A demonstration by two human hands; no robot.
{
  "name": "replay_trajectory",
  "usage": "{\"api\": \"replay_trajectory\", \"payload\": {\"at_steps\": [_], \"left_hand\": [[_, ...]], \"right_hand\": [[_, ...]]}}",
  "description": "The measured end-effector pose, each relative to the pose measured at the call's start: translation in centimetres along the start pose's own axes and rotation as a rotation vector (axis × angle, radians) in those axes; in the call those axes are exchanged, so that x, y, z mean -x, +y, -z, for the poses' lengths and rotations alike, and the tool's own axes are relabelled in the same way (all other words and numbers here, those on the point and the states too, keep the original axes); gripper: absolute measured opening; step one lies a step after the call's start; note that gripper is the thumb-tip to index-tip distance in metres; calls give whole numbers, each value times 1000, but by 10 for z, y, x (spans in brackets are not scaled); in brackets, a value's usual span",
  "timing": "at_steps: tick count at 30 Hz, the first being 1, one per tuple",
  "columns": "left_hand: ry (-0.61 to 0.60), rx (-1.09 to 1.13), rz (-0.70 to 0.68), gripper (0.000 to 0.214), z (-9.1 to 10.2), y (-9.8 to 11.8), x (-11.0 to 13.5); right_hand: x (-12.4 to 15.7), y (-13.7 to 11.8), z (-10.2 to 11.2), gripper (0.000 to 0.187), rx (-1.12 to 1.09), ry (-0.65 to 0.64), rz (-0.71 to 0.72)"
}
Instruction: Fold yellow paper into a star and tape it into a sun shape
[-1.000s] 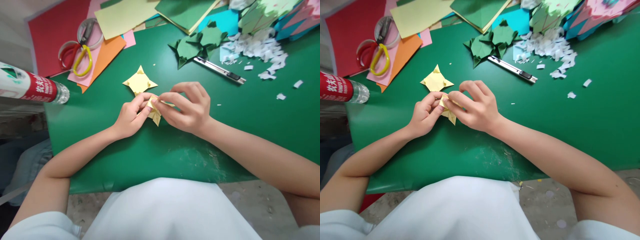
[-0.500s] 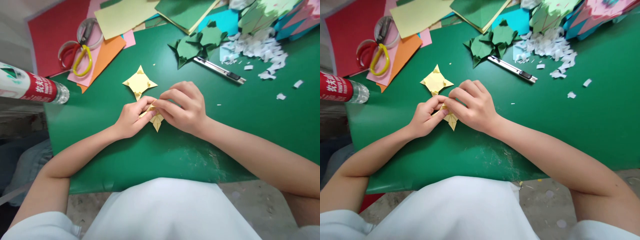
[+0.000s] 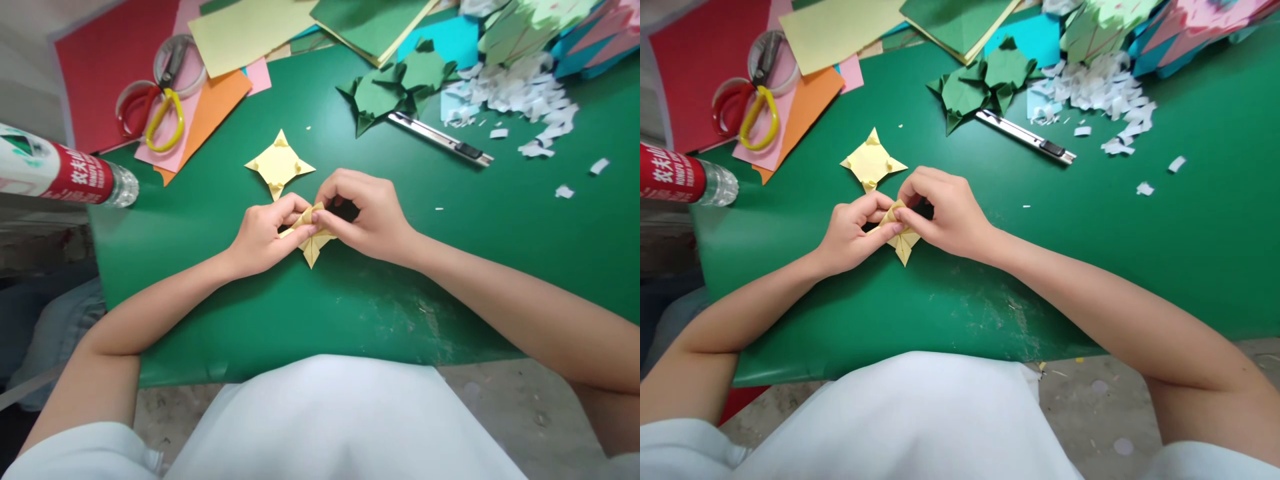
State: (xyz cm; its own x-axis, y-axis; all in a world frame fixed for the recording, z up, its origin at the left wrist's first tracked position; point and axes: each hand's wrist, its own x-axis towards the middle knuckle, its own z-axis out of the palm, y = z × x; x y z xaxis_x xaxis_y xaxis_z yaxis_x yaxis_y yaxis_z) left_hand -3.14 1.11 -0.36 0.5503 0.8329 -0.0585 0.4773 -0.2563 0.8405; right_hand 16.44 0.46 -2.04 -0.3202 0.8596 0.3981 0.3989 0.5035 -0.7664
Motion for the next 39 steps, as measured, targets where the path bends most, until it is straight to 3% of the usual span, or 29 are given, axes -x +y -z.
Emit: {"api": "replay_trajectory", "payload": {"at_steps": [7, 14, 22, 33, 39], "left_hand": [[29, 5, -28, 21, -1, 0, 0], [24, 36, -59, 30, 0, 0, -1], [15, 19, -82, 29, 1, -1, -1], [32, -62, -83, 29, -1, -1, -1], [28, 13, -59, 31, 0, 0, -1]], "right_hand": [[-1, -2, 2, 16, -78, -17, -68], [1, -3, -3, 19, 27, 81, 11], [2, -1, -2, 16, 136, 68, 82], [7, -6, -11, 19, 214, 140, 77], [6, -7, -9, 19, 194, 137, 59]]}}
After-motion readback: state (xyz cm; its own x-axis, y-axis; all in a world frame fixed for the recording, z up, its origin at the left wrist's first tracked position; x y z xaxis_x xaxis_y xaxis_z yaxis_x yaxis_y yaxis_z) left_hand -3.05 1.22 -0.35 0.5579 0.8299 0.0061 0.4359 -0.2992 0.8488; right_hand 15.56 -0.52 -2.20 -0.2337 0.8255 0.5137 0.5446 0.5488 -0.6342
